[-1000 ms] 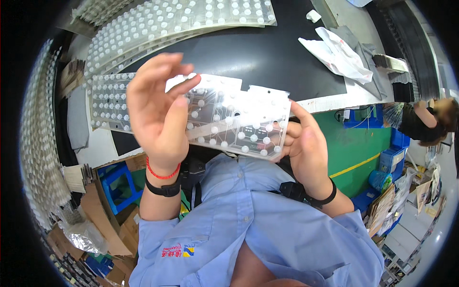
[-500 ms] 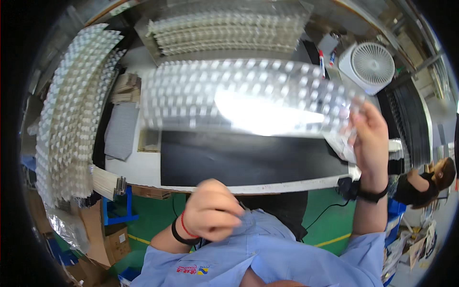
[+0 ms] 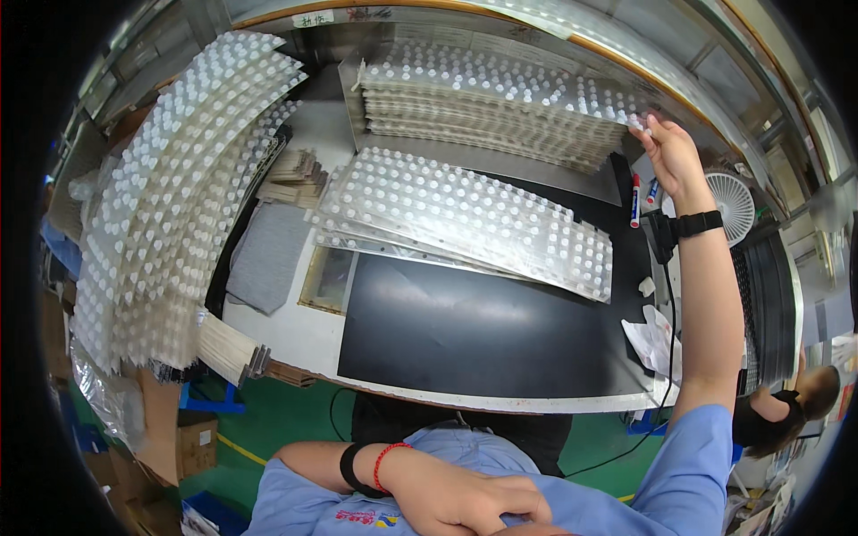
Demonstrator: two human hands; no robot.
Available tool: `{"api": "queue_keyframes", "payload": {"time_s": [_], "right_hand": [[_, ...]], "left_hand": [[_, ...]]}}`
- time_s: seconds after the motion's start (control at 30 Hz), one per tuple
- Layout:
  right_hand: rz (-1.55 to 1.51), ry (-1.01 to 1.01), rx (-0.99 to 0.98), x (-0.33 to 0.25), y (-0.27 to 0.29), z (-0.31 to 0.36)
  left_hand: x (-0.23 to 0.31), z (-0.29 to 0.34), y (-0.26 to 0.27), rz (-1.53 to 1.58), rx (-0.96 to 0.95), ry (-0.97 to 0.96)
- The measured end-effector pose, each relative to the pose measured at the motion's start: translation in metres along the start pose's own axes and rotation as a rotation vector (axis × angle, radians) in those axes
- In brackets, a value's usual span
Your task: Cleaning translucent electronic membrane or keypad components using a cloth and cleaning solution.
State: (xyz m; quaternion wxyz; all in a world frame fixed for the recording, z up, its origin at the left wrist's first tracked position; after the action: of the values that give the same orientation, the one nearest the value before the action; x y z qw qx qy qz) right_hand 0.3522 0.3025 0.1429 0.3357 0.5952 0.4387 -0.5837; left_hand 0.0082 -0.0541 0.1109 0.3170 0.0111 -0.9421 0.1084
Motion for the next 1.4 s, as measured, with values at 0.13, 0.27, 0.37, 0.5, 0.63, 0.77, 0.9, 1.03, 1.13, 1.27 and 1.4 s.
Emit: {"api": "queue_keyframes", "payload": {"time_s": [0.13,0.27,0.37,0.5,0.63,0.77,0.9,1.03,1.13,1.27,1.4], "right_hand": [[-0.106,0.057,0.153,-0.002,-0.009,-0.008],[0.159,0.302,0.216,-0.016,-0.022,0.019],[0.507,0.459,0.186,-0.008,-0.023,0.055],[0.951,0.430,-0.036,0.020,-0.031,0.148],[1.097,0.123,-0.072,0.062,0.014,0.176],[0.739,-0.238,-0.006,0.081,0.026,0.190],[0.971,0.147,0.050,0.061,0.019,0.200],[0.787,-0.166,-0.036,0.087,0.014,0.208],[0.784,-0.074,0.021,0.093,0.022,0.201],[0.801,-0.094,0.007,0.094,0.025,0.203],[0.578,-0.164,0.018,0.096,0.030,0.205]], "left_hand": [[0.003,0.002,0.003,-0.021,0.023,-0.079],[0.005,0.006,0.007,-0.044,0.031,-0.101],[0.011,0.004,0.028,-0.119,0.035,0.035],[0.007,0.012,0.049,-0.230,0.086,0.242],[0.001,0.028,0.079,-0.297,0.308,0.309],[-0.005,0.033,0.096,-0.332,0.445,0.318],[-0.014,0.040,0.100,-0.322,0.518,0.351],[-0.023,0.051,0.107,-0.332,0.530,0.377],[-0.029,0.056,0.110,-0.296,0.572,0.388],[-0.032,0.061,0.113,-0.244,0.615,0.398],[-0.035,0.059,0.112,-0.236,0.586,0.422]]}}
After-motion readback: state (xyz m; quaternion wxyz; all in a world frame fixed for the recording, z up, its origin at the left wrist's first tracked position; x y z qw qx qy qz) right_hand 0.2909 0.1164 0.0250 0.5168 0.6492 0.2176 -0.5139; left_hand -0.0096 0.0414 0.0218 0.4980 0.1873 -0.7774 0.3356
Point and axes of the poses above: each hand's wrist, its own z-axis away from the middle knuckle, its own y-axis out of the back of the hand, x = y × z, the point moved 9 cm from there along -z, towards the middle knuckle, and after that the axes turned 9 degrees about x, right-handed, at the moved point
